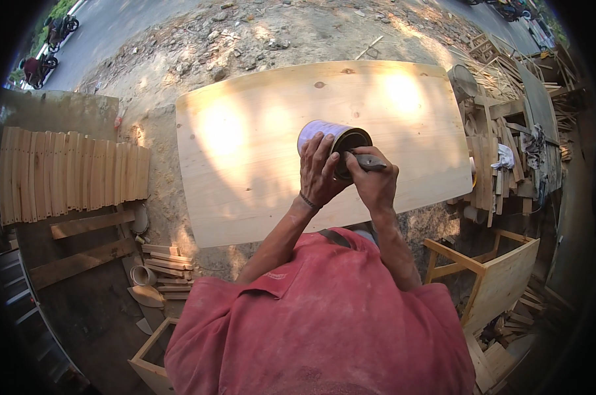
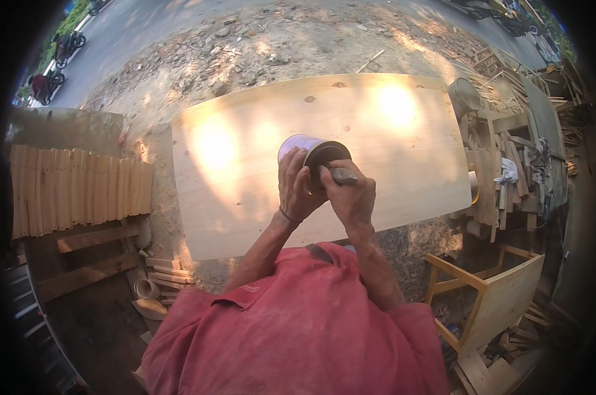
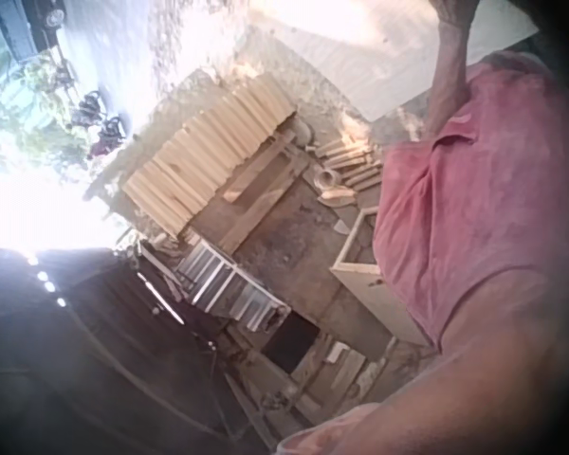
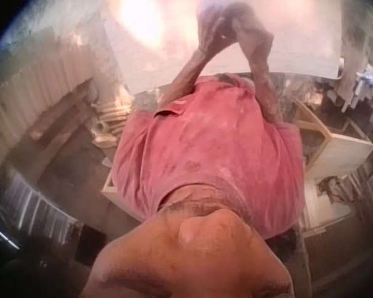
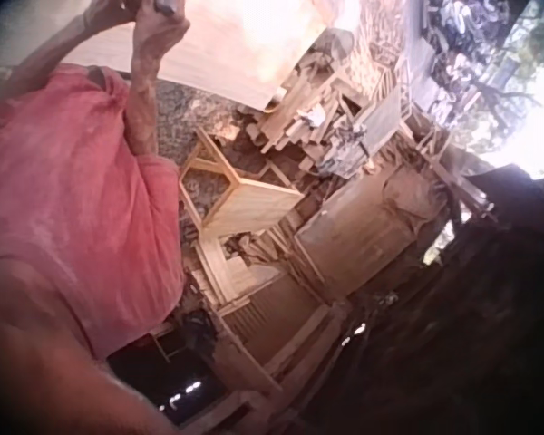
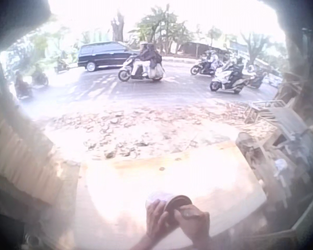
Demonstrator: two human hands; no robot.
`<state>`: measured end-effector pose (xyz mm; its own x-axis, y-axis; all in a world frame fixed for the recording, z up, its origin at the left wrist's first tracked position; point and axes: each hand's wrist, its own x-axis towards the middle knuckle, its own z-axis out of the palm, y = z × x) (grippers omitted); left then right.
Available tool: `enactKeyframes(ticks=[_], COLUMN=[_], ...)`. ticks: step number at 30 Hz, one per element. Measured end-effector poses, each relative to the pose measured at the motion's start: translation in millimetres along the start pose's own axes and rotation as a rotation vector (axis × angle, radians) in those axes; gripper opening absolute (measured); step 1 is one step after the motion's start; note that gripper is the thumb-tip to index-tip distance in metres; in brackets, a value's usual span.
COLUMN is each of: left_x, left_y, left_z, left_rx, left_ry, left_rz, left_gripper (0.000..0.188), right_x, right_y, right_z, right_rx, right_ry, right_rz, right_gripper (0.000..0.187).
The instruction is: The person applies a liquid coating to a wooden board using a brush while holding a can. They repeatedly dip the brush into the can and spread the liquid across the flat surface of the board until several areas are covered.
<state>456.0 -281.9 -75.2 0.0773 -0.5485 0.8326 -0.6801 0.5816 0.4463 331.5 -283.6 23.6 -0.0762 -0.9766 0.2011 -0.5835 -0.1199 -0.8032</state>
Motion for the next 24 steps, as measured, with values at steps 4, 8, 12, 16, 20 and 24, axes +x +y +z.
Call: enactKeyframes(ticks=[4, 8, 12, 16, 20, 24], left_x=[-2.5, -1.4, -0.7, 12.8, 21.9, 22.9], left_y=[5.6, 8.7, 13.8, 36.4, 66.2, 94.3], left_z=[10.2, 17.2, 27.0, 49.1, 91.5, 148.0], left_rx=[-0.010, -0.020, -0.064, -0.149, -0.259, -0.313], left_ry=[-0.059, -0.081, -0.107, -0.125, -0.188, -0.257], left_rz=[0.013, -0.027, -0.102, -0.215, -0.323, -0.447], left_gripper=[0.108, 0.110, 0.112, 0.123, 0.130, 0.129], right_x=[10.8, 16.1, 18.1, 6.8, -3.4, -5.7], right_y=[2.7, 3.1, 17.6, 56.2, 110.7, 170.9], right_z=[-21.7, -53.0, -80.7, -100.2, -122.8, -142.0], right_rx=[0.166, 0.389, 0.411, 0.652, 1.054, 1.417], right_ry=[0.037, 0.031, 0.095, 0.140, 0.308, 0.343], right_rz=[0.079, 0.236, 0.311, 0.362, 0.445, 0.561], right_gripper=[0.017, 0.016, 0.017, 0.020, 0.017, 0.015])
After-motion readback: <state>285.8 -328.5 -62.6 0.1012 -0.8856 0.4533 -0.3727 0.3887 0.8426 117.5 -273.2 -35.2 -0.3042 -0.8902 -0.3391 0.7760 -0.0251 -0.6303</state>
